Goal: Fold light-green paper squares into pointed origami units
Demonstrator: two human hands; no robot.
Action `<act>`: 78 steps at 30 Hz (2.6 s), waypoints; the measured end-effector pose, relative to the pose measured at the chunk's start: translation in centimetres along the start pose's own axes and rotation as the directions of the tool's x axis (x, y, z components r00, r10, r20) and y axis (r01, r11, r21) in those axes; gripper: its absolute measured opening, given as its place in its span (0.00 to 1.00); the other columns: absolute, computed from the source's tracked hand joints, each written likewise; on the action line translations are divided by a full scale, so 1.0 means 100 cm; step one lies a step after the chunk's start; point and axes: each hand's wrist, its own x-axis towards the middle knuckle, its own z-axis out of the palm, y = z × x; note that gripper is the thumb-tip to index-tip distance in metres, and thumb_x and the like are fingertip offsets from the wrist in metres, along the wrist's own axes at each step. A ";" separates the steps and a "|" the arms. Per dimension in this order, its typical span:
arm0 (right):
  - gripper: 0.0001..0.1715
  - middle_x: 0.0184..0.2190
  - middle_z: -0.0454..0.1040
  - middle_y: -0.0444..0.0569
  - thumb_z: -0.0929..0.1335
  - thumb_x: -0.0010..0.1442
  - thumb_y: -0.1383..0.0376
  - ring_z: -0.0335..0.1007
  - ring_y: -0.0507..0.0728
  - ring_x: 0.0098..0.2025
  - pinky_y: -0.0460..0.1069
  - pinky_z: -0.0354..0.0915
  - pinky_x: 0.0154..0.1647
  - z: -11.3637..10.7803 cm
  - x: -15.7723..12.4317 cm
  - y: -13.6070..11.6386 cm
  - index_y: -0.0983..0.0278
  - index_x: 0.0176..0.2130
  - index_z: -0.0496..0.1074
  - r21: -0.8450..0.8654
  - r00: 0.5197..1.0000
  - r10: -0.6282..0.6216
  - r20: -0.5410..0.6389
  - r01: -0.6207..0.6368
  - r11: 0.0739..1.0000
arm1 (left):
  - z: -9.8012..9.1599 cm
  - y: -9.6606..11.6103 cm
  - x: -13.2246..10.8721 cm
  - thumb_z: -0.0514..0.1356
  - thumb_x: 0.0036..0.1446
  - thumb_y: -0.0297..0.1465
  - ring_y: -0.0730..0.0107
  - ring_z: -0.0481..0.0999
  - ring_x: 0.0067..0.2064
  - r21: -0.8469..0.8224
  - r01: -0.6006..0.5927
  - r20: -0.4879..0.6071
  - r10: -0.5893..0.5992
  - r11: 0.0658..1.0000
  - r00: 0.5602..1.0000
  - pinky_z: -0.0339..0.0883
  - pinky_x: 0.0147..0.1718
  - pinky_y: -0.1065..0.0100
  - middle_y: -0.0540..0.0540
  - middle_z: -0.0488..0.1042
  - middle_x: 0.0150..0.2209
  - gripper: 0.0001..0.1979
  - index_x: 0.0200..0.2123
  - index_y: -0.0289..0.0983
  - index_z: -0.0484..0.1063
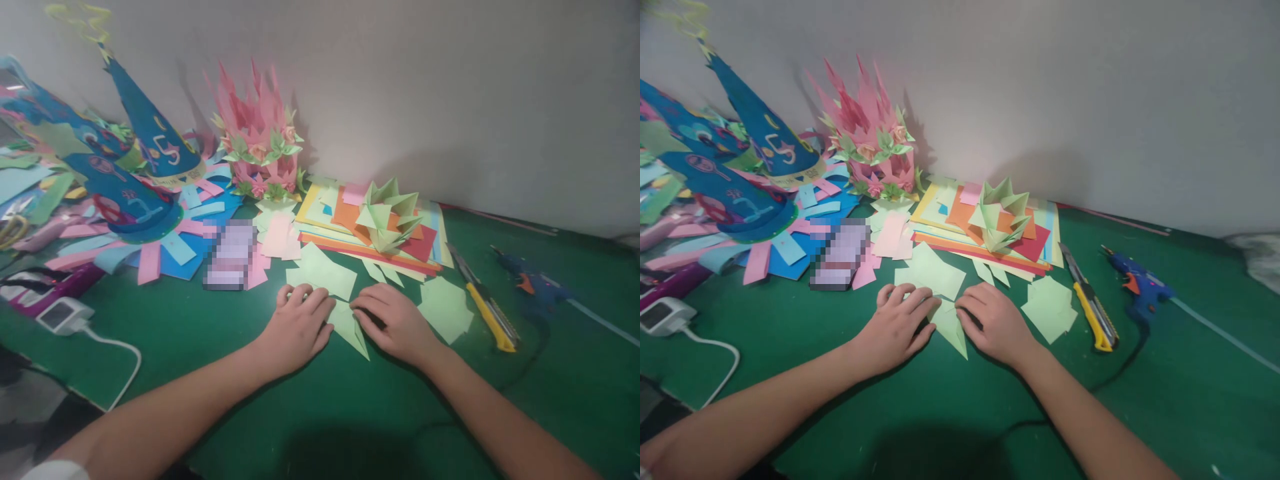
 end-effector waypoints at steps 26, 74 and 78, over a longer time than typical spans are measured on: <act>0.04 0.31 0.68 0.48 0.67 0.57 0.65 0.64 0.57 0.35 0.51 0.61 0.35 0.004 0.008 -0.010 0.62 0.34 0.65 0.104 0.979 0.197 0.057 -0.202 0.974 | 0.005 -0.003 0.001 0.49 0.64 0.30 0.62 0.62 0.50 -0.125 -0.110 0.000 0.110 0.986 0.994 0.51 0.47 0.58 0.45 0.68 0.49 0.08 0.41 0.38 0.67; 0.09 0.26 0.69 0.46 0.66 0.59 0.64 0.63 0.52 0.27 0.47 0.60 0.27 0.003 0.008 -0.007 0.62 0.28 0.72 0.257 0.933 0.359 0.016 -0.350 0.901 | 0.004 0.004 0.001 0.49 0.64 0.31 0.60 0.62 0.50 0.003 -0.050 0.031 0.050 0.999 0.998 0.48 0.50 0.53 0.48 0.69 0.49 0.15 0.53 0.42 0.63; 0.07 0.28 0.71 0.46 0.68 0.58 0.61 0.64 0.51 0.26 0.46 0.61 0.27 0.001 0.006 -0.006 0.62 0.31 0.74 0.272 0.926 0.374 0.046 -0.372 0.888 | 0.004 0.003 0.001 0.50 0.64 0.32 0.60 0.62 0.49 0.000 -0.056 0.029 0.056 0.998 0.998 0.48 0.50 0.53 0.48 0.69 0.49 0.15 0.53 0.43 0.63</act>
